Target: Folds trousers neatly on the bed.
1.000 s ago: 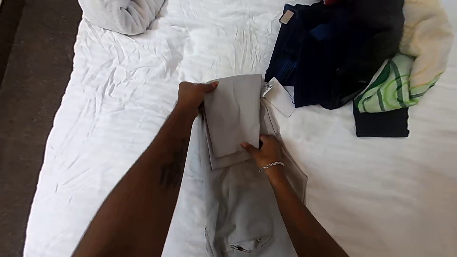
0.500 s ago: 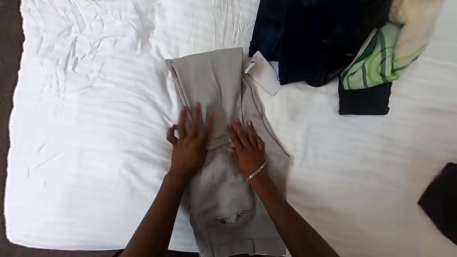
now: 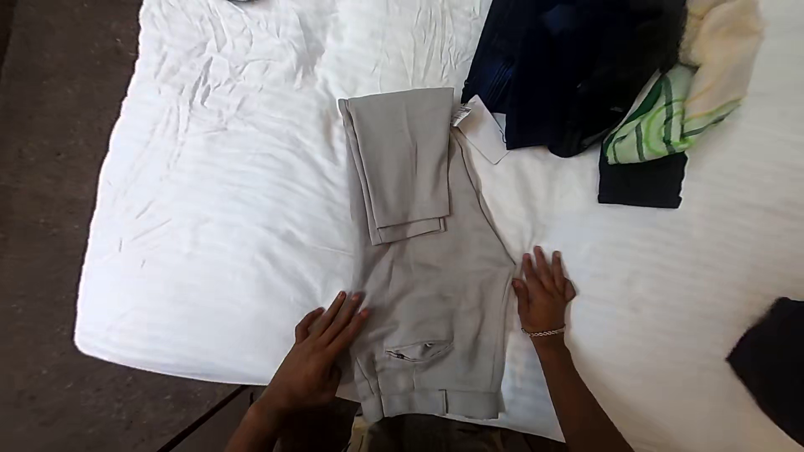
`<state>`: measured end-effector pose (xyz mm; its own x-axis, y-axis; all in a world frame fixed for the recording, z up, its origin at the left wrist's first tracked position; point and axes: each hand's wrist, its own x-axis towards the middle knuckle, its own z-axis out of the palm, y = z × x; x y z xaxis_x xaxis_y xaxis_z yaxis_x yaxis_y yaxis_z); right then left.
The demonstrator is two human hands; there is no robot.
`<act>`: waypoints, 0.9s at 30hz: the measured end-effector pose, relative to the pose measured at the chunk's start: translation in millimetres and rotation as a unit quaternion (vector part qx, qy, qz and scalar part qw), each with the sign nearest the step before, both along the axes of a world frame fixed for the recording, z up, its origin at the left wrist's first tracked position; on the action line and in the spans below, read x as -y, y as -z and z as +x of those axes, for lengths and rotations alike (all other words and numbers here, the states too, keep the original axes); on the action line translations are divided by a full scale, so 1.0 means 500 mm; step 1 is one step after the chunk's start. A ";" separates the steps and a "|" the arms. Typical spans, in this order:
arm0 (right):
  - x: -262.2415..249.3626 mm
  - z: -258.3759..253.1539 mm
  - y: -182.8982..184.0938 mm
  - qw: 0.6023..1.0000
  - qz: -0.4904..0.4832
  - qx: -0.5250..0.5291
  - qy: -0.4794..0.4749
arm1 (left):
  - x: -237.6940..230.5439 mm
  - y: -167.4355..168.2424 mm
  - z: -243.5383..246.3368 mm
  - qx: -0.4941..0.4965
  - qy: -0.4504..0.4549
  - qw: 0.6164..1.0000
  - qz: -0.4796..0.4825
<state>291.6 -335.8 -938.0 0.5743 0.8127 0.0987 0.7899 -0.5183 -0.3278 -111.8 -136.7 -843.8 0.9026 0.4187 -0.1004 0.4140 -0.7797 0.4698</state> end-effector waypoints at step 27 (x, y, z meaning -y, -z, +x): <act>-0.164 -0.009 -0.044 0.890 -0.052 0.001 -0.453 | -0.008 0.042 0.057 0.108 0.222 0.962 0.118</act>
